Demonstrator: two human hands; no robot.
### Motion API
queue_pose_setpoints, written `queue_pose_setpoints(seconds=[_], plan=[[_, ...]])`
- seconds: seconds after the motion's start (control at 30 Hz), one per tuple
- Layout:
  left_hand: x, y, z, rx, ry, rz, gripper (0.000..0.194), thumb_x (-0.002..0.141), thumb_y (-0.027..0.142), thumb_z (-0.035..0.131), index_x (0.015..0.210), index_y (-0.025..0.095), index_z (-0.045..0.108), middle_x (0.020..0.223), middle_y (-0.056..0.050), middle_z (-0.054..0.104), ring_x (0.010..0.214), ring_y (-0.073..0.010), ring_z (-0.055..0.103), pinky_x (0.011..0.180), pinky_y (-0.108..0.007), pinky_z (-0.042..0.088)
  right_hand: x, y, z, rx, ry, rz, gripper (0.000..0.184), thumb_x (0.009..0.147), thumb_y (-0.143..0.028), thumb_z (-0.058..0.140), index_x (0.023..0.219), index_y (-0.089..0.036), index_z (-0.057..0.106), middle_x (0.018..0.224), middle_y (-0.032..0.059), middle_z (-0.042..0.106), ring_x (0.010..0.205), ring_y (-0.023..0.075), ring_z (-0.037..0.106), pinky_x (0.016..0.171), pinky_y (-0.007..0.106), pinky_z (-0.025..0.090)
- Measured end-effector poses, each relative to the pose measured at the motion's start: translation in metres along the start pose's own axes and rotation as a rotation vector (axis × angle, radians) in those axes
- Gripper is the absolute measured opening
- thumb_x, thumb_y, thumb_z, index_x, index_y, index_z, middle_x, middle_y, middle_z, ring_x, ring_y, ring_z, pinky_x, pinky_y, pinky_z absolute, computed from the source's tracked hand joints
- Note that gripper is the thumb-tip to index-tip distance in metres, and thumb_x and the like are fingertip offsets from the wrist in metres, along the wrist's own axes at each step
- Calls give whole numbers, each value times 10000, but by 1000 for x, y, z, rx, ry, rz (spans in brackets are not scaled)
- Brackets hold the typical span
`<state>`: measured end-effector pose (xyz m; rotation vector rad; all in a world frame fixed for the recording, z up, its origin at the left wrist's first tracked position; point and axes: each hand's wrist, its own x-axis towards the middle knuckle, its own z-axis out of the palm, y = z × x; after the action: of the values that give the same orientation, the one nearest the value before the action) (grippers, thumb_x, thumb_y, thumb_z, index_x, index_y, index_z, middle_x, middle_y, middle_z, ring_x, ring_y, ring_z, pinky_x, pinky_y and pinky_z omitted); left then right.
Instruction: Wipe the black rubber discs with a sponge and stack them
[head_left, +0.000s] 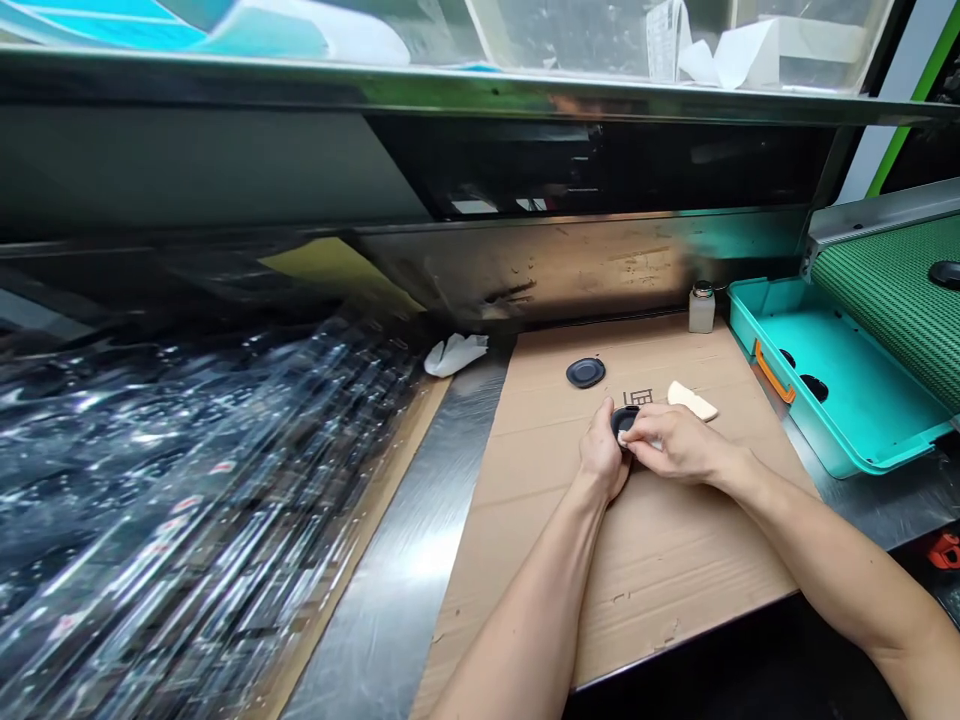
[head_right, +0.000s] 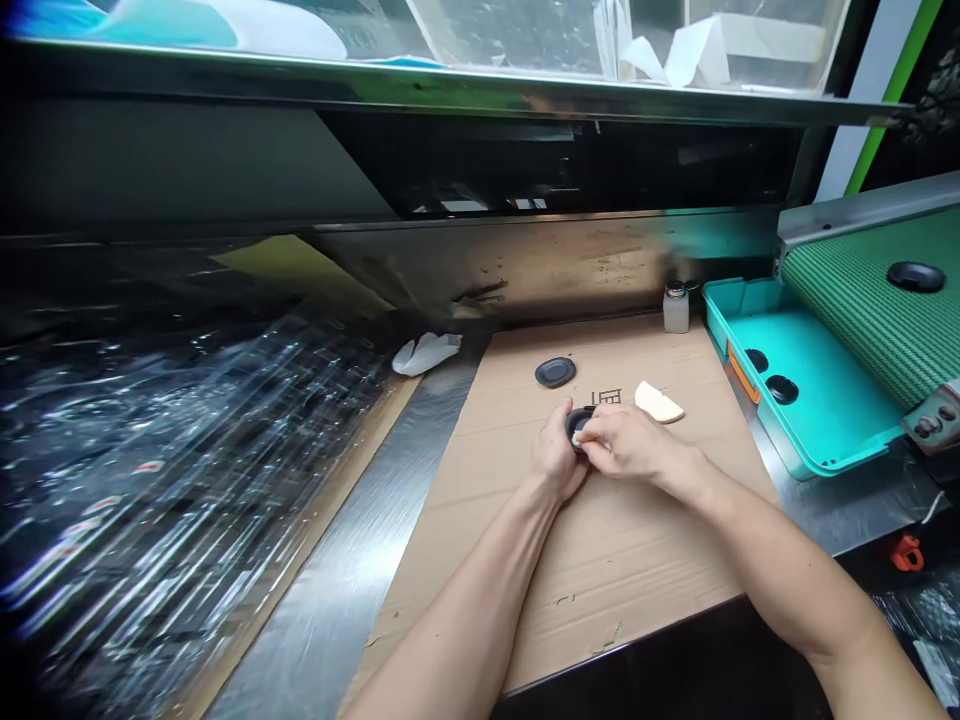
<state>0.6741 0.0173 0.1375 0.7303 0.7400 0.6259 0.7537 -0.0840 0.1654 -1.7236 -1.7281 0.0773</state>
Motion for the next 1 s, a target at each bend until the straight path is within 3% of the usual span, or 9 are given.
queue_pose_setpoints(seconds=[0.07,0.17,0.33,0.53,0.7,0.83,1.0], plan=[[-1,1,1,55,-46,-15,333,881,447,562,703,166,573,548,26,569,446,-105,495,423,-226,375,-2,3,-6,-68,-42,48,135,849,-97,628,847,-182,732,848,33,664,785,162,598,732,271,462],[1,-1,1,93,-120,-19,365,903,472,520,711,166,573,537,19,565,422,-114,495,376,-224,317,-2,6,-4,-177,6,126,157,885,-128,596,818,-168,732,844,56,646,799,180,590,732,287,455],[7,-7,-4,-16,-39,65,331,792,439,703,688,175,533,573,46,576,503,-89,540,524,-207,457,4,3,15,-59,169,127,161,913,-134,577,921,-148,738,865,67,659,806,168,595,756,278,463],[7,-9,-2,-19,-8,90,340,825,456,660,686,148,623,620,-9,658,557,-129,613,552,-236,501,0,2,3,156,18,62,126,847,-119,657,873,-181,763,834,22,703,796,155,625,751,262,451],[7,-9,0,82,-59,140,457,886,527,565,676,135,669,528,-16,625,410,-117,536,393,-220,419,-3,10,-9,10,-71,135,154,828,-100,666,843,-198,784,910,42,717,859,173,641,787,268,452],[6,-9,-1,141,-98,146,528,909,569,527,651,128,659,501,-27,607,387,-123,533,361,-218,421,-3,15,-5,-180,6,207,181,916,-157,596,913,-189,774,935,71,687,882,189,617,796,289,458],[5,-10,-2,184,-130,151,577,914,606,514,624,125,645,497,-39,604,420,-141,579,406,-234,482,-1,19,5,-233,115,234,224,965,-179,522,1002,-176,743,980,76,675,928,185,608,825,281,463]])
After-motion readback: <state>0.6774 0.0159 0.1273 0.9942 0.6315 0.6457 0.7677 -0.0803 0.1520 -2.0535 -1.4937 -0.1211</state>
